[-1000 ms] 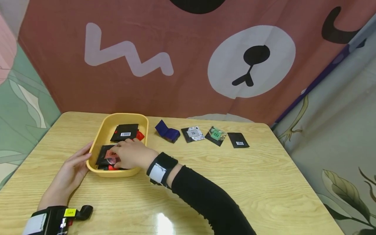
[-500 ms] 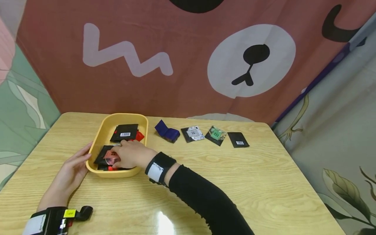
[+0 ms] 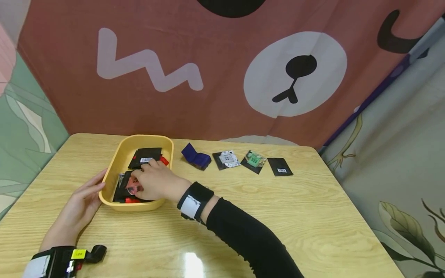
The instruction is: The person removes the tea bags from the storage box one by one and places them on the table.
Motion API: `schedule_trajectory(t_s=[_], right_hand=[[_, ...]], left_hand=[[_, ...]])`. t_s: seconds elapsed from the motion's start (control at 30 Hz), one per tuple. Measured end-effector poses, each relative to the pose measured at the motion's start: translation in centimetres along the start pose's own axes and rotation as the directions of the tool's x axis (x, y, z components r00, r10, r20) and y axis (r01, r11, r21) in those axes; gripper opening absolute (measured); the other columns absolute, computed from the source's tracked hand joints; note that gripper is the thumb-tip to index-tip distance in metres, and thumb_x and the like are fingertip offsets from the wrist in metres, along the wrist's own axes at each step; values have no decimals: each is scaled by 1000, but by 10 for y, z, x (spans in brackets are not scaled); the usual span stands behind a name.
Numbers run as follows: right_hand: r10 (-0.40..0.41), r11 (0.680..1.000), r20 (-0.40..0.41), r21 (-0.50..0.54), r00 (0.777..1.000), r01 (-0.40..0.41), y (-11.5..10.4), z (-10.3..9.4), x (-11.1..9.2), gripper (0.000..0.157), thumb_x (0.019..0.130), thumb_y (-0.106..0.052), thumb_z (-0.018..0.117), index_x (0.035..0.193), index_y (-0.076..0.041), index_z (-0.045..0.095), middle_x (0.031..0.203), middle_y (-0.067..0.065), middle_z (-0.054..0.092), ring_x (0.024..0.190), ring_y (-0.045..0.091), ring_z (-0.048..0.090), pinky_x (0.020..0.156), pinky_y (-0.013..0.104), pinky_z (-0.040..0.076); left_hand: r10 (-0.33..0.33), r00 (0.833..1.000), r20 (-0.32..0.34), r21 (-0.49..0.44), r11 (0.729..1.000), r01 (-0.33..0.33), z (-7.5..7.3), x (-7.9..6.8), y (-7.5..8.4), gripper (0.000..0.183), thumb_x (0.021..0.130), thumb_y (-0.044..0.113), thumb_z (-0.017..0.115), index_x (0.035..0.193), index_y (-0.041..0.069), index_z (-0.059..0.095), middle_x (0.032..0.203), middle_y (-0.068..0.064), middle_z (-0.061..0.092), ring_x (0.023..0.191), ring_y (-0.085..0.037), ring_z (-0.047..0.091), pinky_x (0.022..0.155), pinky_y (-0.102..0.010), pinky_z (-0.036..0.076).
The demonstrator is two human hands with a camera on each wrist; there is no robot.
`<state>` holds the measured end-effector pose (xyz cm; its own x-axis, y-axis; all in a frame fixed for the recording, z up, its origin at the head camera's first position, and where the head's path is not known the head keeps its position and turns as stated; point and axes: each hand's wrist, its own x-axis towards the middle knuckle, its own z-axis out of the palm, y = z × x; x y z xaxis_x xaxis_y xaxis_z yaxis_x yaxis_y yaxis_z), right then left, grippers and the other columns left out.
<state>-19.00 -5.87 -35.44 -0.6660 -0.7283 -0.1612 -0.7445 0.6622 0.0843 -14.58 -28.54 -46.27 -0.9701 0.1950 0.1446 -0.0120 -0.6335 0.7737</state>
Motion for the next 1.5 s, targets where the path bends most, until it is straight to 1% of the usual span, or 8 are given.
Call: schedule_trajectory(t_s=[0.23,0.43,0.57,0.63,0.8,0.97,1.17,1.5], right_hand=[[-66,998,-120,5,991,67,17,-2,-21,70,93,-55,60,151,-23,40,147,-1,43,133,16,35,112,30,28],[-64,986,-214,139,975,96,51,3,-47,66,93,-49,65,148,-20,43,147,2,45,134,18,37,115,32,26],[-30,958,-262,267,965,102,81,13,-66,65,93,-46,67,148,-19,44,148,2,44,135,19,36,116,33,26],[-10,946,-273,309,962,98,94,20,-75,65,93,-46,67,147,-19,45,148,2,44,136,19,36,117,34,25],[45,933,-275,355,960,58,118,39,-94,63,93,-44,67,147,-20,45,151,3,41,138,21,33,116,41,28],[50,952,-250,306,967,30,129,57,-105,63,93,-44,68,146,-18,47,152,7,41,140,26,33,117,45,25],[5,973,-199,229,980,42,134,72,-109,61,92,-43,70,144,-16,51,149,9,44,136,26,39,117,42,25],[-13,971,-130,234,991,43,133,78,-108,59,91,-40,72,142,-16,53,147,8,47,134,26,42,114,43,31]], left_hand=[[-40,994,-105,72,996,47,-5,-3,1,43,105,2,39,133,25,62,155,1,24,114,1,55,93,-16,47],[-40,996,-81,96,994,48,-6,-4,-1,45,105,2,37,134,26,61,156,-1,22,116,1,54,94,-17,47],[-44,995,-92,115,992,55,-6,-4,-3,44,105,3,38,134,28,60,159,-4,14,114,1,54,94,-16,47],[-34,997,-74,117,992,43,-7,-4,-5,44,105,2,37,133,27,61,156,-5,17,115,1,54,95,-17,46],[-50,995,-87,135,989,61,-6,-2,-3,44,105,4,38,134,28,60,160,-5,12,115,2,54,94,-15,45],[-66,991,-118,159,984,85,-5,0,-1,44,105,6,40,139,30,56,165,-3,4,113,4,54,93,-14,46],[-70,989,-127,173,981,92,-4,0,-1,46,106,7,41,144,30,51,166,-3,0,114,5,53,96,-14,43],[-81,986,-147,175,979,107,-3,0,0,48,106,9,41,149,30,43,166,-1,-2,117,6,51,105,-18,34]])
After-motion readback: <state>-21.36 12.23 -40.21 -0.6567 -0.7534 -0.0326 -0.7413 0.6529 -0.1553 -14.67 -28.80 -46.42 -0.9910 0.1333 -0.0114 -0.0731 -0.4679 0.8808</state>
